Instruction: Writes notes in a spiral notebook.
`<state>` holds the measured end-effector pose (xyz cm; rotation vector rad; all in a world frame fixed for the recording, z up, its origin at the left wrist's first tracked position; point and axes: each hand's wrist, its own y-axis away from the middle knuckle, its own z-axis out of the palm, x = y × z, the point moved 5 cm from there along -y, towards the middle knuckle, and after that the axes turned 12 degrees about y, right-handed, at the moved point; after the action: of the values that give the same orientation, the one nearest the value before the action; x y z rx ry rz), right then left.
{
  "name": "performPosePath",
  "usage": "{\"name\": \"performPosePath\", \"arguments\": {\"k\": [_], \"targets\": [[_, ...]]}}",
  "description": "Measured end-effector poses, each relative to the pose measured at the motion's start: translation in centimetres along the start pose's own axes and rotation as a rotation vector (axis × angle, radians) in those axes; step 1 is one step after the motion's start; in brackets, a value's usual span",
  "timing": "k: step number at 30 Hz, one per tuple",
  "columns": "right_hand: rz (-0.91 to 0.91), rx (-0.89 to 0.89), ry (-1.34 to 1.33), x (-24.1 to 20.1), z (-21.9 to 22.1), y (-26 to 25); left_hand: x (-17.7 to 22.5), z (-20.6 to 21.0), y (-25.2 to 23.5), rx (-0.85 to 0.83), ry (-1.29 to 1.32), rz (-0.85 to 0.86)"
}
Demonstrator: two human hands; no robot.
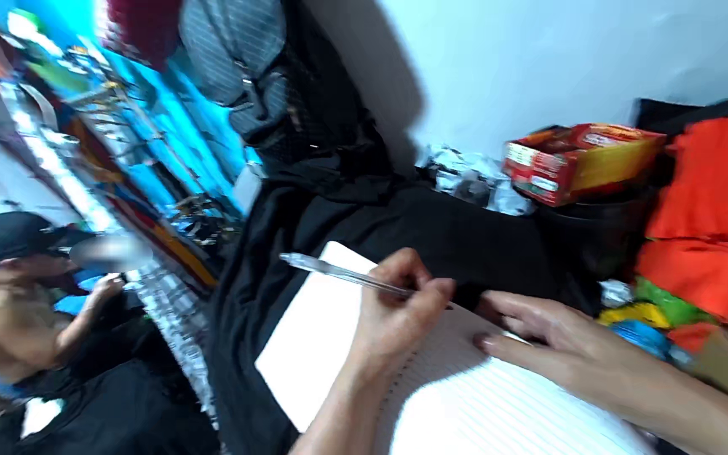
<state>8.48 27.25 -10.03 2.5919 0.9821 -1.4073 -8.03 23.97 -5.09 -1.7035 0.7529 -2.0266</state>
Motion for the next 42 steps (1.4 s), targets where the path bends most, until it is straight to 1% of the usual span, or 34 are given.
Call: {"name": "performPosePath", "arguments": {"k": [1,5,10,14,19,24,27,29,31,33,34,36,37,39,42], "targets": [[0.007,0.005,-0.012,-0.1,0.0,0.0,-0.1,-0.1,0.0,0.006,0.015,-0.009],[0.092,-0.108,-0.161,-2.1,-0.5,0.5,-0.1,-0.3,-0.2,0.005,0.008,-0.054],[0.079,-0.170,-0.295,-2.3,-0.3,0.7,0.2,-0.1,-0.1,0.040,0.014,-0.094],[0.120,-0.189,-0.287,-2.4,-0.3,0.5,0.0,0.0,-0.1,0.001,0.000,-0.081],[0.163,-0.091,-0.298,-1.3,-0.3,0.3,-0.1,0.2,0.0,0.006,0.005,-0.093],[0.200,-0.179,-0.248,-1.6,-0.2,0.3,-0.1,0.2,0.1,-0.009,-0.012,-0.097],[0.163,-0.138,-0.198,-1.0,0.0,0.1,-0.2,0.0,0.1,-0.023,0.029,-0.133],[0.167,-0.133,-0.215,-1.0,-0.1,0.4,-0.2,-0.2,0.0,-0.046,0.072,-0.154],[0.200,-0.147,-0.172,-1.3,-0.2,0.4,0.9,-0.2,-0.2,-0.070,0.050,-0.154],[0.234,-0.158,-0.090,-1.8,-0.5,0.4,2.9,0.6,-0.6,-0.071,-0.032,-0.148],[0.222,-0.174,-0.065,-1.9,-0.5,0.3,4.1,1.2,-0.7,-0.072,-0.068,-0.142],[0.179,-0.206,-0.090,-1.8,-0.4,0.3,6.0,2.6,-0.9,-0.101,-0.129,-0.115],[0.192,-0.216,-0.102,-1.8,-0.4,0.2,6.4,3.2,-1.0,-0.116,-0.136,-0.099],[0.174,-0.215,-0.096,-1.8,-0.4,0.3,5.4,3.5,-1.0,-0.110,-0.100,-0.112],[0.166,-0.184,-0.049,-1.6,-0.3,0.3,0.8,1.2,-0.4,-0.017,0.011,-0.167]]}}
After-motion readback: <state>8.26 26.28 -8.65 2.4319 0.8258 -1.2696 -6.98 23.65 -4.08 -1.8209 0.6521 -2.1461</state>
